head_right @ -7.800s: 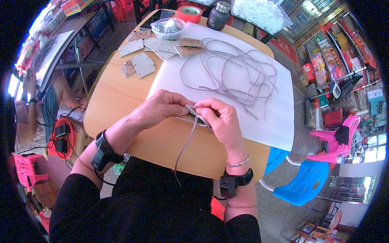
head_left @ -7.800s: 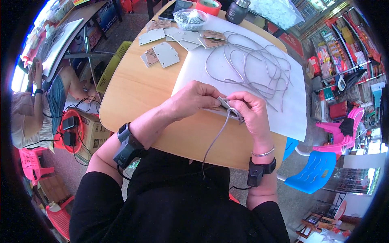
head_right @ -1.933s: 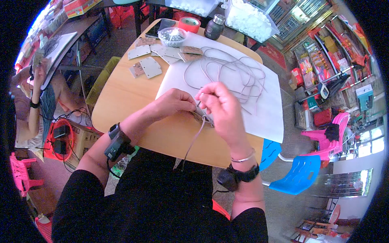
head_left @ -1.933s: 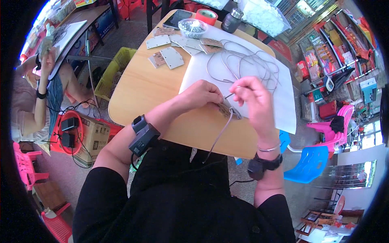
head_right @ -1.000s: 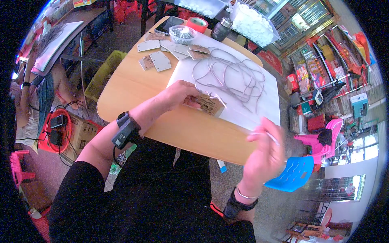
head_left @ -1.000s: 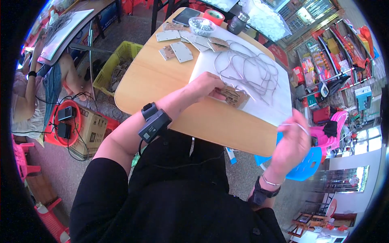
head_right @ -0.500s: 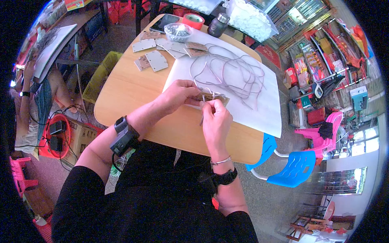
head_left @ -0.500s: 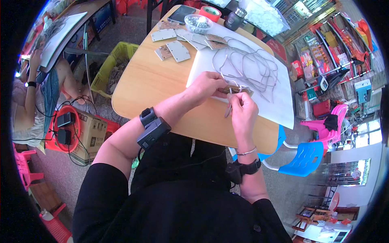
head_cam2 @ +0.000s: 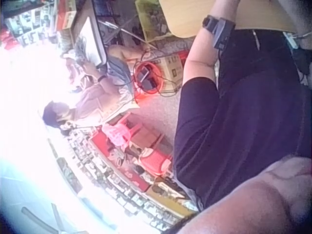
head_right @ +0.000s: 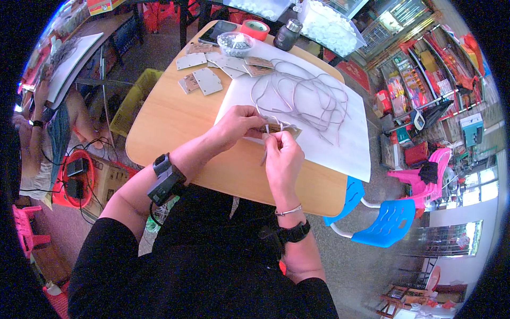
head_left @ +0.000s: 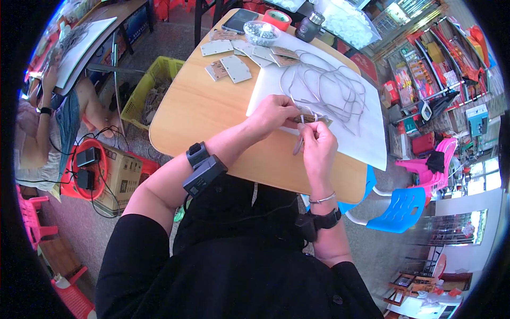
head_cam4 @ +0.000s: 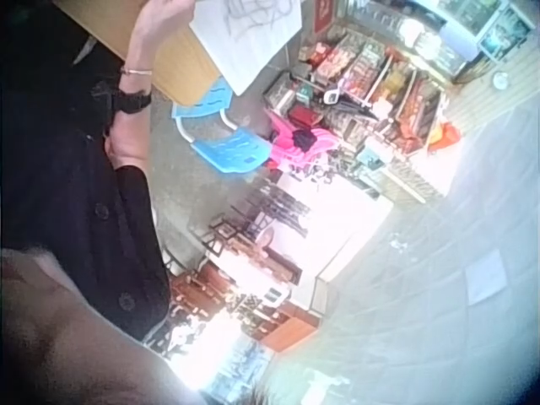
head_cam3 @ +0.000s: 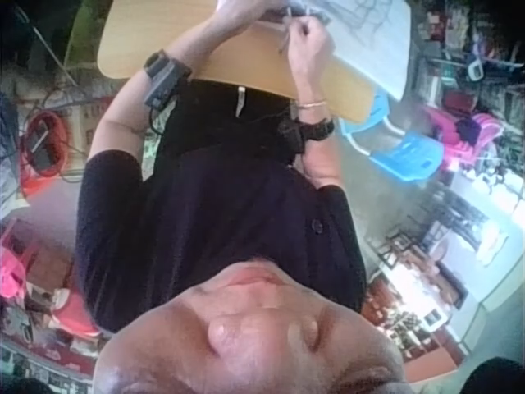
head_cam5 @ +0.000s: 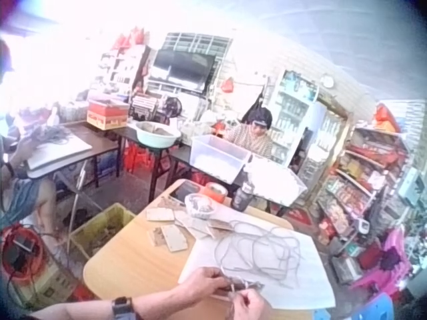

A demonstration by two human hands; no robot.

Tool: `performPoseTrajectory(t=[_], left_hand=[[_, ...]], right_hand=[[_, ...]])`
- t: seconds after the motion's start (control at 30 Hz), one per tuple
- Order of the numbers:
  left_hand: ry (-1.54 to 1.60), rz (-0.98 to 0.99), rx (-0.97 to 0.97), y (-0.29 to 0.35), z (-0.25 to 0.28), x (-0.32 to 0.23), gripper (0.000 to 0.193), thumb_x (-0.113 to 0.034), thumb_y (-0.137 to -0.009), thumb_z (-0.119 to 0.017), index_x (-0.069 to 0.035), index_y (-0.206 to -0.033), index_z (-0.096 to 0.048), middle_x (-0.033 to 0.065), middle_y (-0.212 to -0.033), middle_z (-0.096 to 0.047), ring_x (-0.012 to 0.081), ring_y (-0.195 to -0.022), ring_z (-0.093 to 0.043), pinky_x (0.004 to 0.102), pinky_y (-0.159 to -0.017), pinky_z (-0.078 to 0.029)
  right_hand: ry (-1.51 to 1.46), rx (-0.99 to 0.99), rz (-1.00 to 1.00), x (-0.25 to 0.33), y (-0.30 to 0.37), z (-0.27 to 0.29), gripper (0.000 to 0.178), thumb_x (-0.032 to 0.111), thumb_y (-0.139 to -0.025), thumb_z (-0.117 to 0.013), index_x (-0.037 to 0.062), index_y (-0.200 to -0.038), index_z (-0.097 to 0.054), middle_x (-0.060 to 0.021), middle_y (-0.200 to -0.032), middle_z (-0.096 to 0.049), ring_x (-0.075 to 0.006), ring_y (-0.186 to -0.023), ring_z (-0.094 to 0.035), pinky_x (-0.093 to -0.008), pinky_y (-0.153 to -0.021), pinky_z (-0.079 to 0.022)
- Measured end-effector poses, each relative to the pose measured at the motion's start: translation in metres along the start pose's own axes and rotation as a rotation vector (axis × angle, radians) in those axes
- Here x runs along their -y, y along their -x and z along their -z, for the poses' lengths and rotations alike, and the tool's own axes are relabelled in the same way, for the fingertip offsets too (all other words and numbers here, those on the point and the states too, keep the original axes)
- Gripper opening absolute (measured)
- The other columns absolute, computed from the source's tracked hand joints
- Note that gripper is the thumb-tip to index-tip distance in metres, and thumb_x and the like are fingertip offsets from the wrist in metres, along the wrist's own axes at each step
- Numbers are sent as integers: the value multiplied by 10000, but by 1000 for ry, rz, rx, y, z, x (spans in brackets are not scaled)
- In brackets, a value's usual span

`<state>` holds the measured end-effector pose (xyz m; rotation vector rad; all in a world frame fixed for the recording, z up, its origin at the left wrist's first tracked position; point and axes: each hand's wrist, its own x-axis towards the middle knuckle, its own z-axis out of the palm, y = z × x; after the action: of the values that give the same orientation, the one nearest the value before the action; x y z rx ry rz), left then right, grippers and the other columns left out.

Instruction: The recorder manually laces a string through pre-cut material pieces to assemble a shoe component.

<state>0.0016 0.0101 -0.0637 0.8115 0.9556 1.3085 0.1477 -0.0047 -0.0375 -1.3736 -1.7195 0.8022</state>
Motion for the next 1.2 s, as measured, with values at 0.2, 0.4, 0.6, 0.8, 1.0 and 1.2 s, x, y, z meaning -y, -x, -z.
performPoseTrajectory(t=[0.2, 0.4, 0.6, 0.8, 1.0, 1.2], left_hand=[[-34, 2, -13, -2, -1, 1, 125, -49, -849, -590, 73, -858, -565, 133, -898, -605, 203, -822, -632, 311, -749, -567], [-143, -22, -43, -3, -2, 0, 126, -55, -839, -601, 69, -837, -577, 114, -849, -610, 184, -773, -636, 298, -723, -568], [-194, -57, -71, -4, -2, 2, 129, -61, -835, -608, 65, -817, -586, 103, -821, -617, 164, -747, -634, 288, -699, -567], [-244, -63, -73, -4, -2, 2, 128, -56, -842, -600, 71, -833, -590, 104, -825, -626, 157, -740, -635, 275, -690, -561], [-276, -106, -54, -6, -3, 8, 140, -62, -848, -592, 77, -834, -595, 109, -804, -639, 155, -720, -637, 269, -686, -553], [-592, -334, -62, 7, -11, -1, 137, -86, -831, -599, 50, -821, -608, 97, -711, -650, 128, -671, -635, 269, -596, -509]], right_hand=[[84, -92, 141, -4, -2, -5, 122, 124, -802, -664, 19, -780, -607, -86, -582, -580, -152, -500, -527, -311, -504, -417], [205, -99, 191, 1, -3, -4, 118, 143, -816, -648, 33, -790, -618, -107, -597, -585, -191, -511, -562, -329, -506, -423], [61, -13, 75, -4, -9, -4, 118, 148, -819, -643, 30, -813, -639, -112, -621, -606, -219, -534, -583, -335, -522, -436], [170, -65, 139, -3, -11, -6, 135, 143, -809, -659, 17, -811, -610, -104, -643, -617, -210, -573, -603, -327, -555, -454], [-21, -115, 160, -1, -12, -10, 169, 149, -823, -656, 5, -890, -600, -93, -722, -639, -176, -623, -595, -301, -586, -461], [3, -50, 111, -3, -18, -3, 192, 164, -828, -658, 18, -950, -630, -85, -728, -621, -151, -625, -578, -285, -585, -453]])
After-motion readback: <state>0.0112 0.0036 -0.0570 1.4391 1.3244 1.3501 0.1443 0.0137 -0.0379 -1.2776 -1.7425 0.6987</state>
